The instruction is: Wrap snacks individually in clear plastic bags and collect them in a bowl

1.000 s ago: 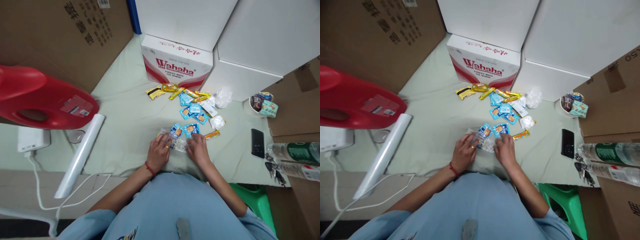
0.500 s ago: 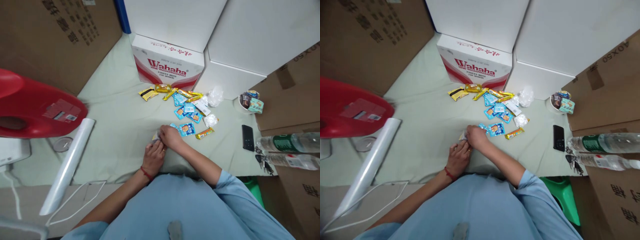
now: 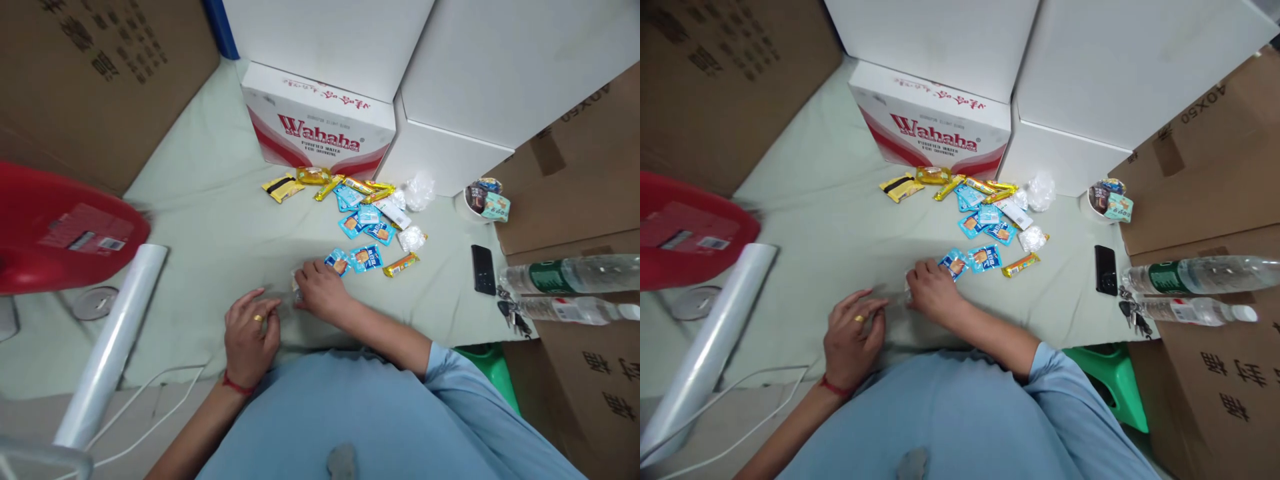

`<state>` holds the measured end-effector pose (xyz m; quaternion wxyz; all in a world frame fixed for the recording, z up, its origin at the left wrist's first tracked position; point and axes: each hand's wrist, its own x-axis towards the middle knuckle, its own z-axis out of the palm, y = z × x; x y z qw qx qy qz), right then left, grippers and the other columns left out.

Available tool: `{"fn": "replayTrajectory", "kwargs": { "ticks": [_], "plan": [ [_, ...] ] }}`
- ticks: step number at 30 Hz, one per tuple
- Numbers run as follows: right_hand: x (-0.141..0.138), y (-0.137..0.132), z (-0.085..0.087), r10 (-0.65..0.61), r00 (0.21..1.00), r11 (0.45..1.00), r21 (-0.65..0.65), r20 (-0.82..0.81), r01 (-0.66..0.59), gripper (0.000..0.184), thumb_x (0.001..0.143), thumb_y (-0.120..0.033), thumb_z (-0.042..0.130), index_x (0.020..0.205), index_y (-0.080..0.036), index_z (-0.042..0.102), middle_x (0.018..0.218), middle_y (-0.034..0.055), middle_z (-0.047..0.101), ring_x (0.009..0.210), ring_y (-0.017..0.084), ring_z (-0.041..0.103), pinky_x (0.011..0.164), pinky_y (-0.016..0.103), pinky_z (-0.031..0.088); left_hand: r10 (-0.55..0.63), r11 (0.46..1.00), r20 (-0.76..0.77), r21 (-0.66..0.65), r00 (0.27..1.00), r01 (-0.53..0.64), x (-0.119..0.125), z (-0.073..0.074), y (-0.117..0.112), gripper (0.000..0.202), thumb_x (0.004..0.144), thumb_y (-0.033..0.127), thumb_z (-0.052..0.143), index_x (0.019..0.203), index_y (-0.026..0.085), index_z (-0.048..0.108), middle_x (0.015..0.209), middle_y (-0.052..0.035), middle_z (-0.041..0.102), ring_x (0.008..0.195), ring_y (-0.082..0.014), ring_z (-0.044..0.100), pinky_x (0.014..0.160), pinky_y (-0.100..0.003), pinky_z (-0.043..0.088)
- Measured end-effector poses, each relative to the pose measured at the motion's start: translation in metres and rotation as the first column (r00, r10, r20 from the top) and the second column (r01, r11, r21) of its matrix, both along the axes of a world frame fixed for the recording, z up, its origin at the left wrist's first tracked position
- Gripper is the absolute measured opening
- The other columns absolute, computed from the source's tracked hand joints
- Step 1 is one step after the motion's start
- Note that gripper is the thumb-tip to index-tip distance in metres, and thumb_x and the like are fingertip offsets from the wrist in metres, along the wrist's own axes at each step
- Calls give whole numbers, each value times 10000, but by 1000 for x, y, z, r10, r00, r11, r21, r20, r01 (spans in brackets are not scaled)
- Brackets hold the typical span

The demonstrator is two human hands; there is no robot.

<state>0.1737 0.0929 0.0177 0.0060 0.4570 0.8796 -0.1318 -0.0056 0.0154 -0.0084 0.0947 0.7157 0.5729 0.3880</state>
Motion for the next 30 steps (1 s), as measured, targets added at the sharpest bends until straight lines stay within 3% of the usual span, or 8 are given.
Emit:
{"fn": "replayTrajectory", "kwargs": {
  "ticks": [3,6,10,14,18,23,27,30],
  "plan": [
    [10,8,7,-36,999,999,-41,-27,35,223,979,-233,632,1168,-129,687,1180,183,668,1142,330,571,961,451,506,28,999,89,-22,996,-26,5,9,3,168,951,192,584,1042,252,712,998,-48,778,1185,-273,671,1056,-478,525],
    [38,16,18,-203,952,974,-144,-230,174,332,992,-243,591,1301,-135,649,1238,181,685,1159,316,602,1033,467,495,82,985,262,-170,962,-38,13,15,6,179,994,315,580,1090,242,711,1115,-66,752,1175,-245,677,1070,-454,538],
    [81,19,17,-454,664,871,-451,-594,192,444,978,-350,606,1397,-206,582,1256,93,711,1107,247,664,1007,406,537,237,876,617,-470,750,110,34,16,18,463,984,557,577,1295,219,637,1375,-140,664,1271,-266,653,985,-422,603],
    [98,5,1,-637,447,709,-705,-628,21,475,971,-439,607,1407,-251,595,1239,54,736,1087,233,701,910,372,592,273,714,762,-569,586,407,60,12,37,669,938,705,559,1371,198,618,1366,-169,703,1145,-276,722,855,-395,634],
    [104,-13,-1,-554,521,792,-604,-649,89,508,1008,-497,580,1453,-252,607,1432,77,680,1324,253,628,1118,430,506,150,696,670,-594,727,404,79,10,51,658,791,692,749,1199,176,747,1148,-116,804,1022,-282,748,921,-425,607],
    [129,-25,2,-429,634,884,-445,-643,146,502,986,-386,659,1463,-233,620,1469,119,664,1354,269,623,1156,448,471,-81,709,510,-574,857,409,98,8,55,601,857,682,671,1218,211,758,1214,-97,798,1140,-311,739,1025,-458,578],
    [195,-16,3,-525,579,848,-442,-624,293,463,980,-376,651,1428,-258,658,1389,93,711,1241,254,680,1089,434,525,-164,804,386,-480,908,350,87,2,50,547,956,621,562,1329,240,687,1304,-102,750,1080,-273,752,962,-434,611],
    [282,11,14,-670,378,716,-421,-639,557,518,951,-441,640,1430,-245,647,1414,92,682,1177,241,689,989,411,586,-109,955,105,-266,988,134,55,-6,38,471,963,548,562,1325,274,688,1246,-106,745,1088,-312,723,1009,-512,585]
  ]
}}
